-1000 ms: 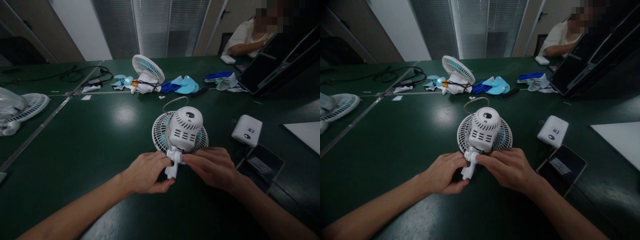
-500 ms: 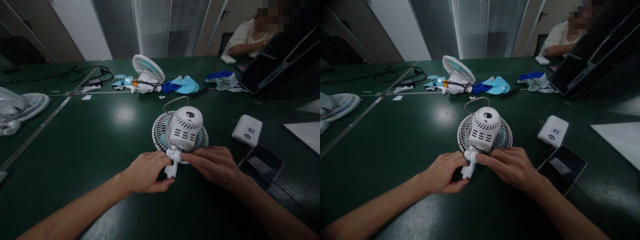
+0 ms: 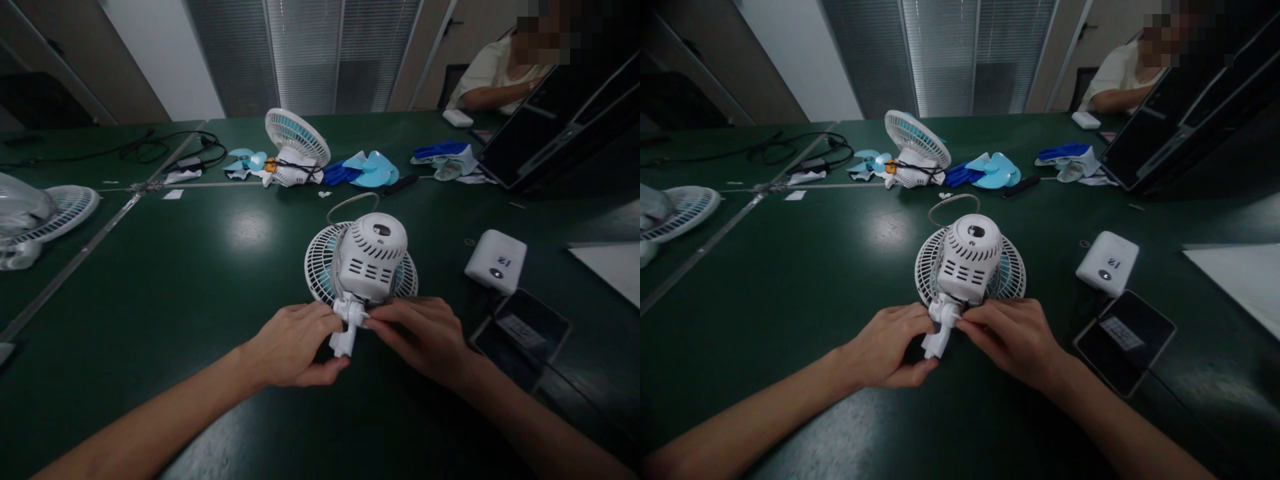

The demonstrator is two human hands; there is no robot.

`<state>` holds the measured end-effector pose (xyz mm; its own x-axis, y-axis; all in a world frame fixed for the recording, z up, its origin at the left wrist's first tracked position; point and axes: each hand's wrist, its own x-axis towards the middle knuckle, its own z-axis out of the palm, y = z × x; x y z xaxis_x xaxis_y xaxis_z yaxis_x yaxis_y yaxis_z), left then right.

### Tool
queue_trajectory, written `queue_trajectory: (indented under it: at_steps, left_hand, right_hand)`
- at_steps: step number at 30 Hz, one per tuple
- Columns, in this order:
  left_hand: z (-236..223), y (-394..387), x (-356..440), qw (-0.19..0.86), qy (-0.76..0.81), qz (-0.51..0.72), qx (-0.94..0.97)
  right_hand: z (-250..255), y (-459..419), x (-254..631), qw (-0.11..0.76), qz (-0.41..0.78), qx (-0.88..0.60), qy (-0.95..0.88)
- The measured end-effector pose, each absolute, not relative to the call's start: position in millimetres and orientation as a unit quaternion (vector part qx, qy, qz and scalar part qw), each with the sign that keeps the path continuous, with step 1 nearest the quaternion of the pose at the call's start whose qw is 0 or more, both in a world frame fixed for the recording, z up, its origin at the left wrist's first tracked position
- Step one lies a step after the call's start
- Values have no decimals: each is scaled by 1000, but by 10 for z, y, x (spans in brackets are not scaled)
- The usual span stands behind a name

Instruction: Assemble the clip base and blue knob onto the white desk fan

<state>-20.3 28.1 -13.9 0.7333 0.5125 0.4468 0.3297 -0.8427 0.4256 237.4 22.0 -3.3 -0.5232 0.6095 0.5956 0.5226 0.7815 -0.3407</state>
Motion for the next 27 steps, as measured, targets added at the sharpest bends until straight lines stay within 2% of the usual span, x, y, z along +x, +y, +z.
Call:
queue_trajectory:
  at_steps: [9, 17, 27]
  left_hand:
    - [-137, 293, -190, 152, 222, 288, 919]
    - [-143, 289, -197, 152, 224, 285, 919]
    - [-135, 288, -188, 154, 222, 297, 916]
  right_hand:
    - [17, 207, 2384, 363, 74, -317, -873]
    - [16, 274, 2518, 353, 10, -256, -900]
    - [0, 248, 2443, 355, 29, -309, -882]
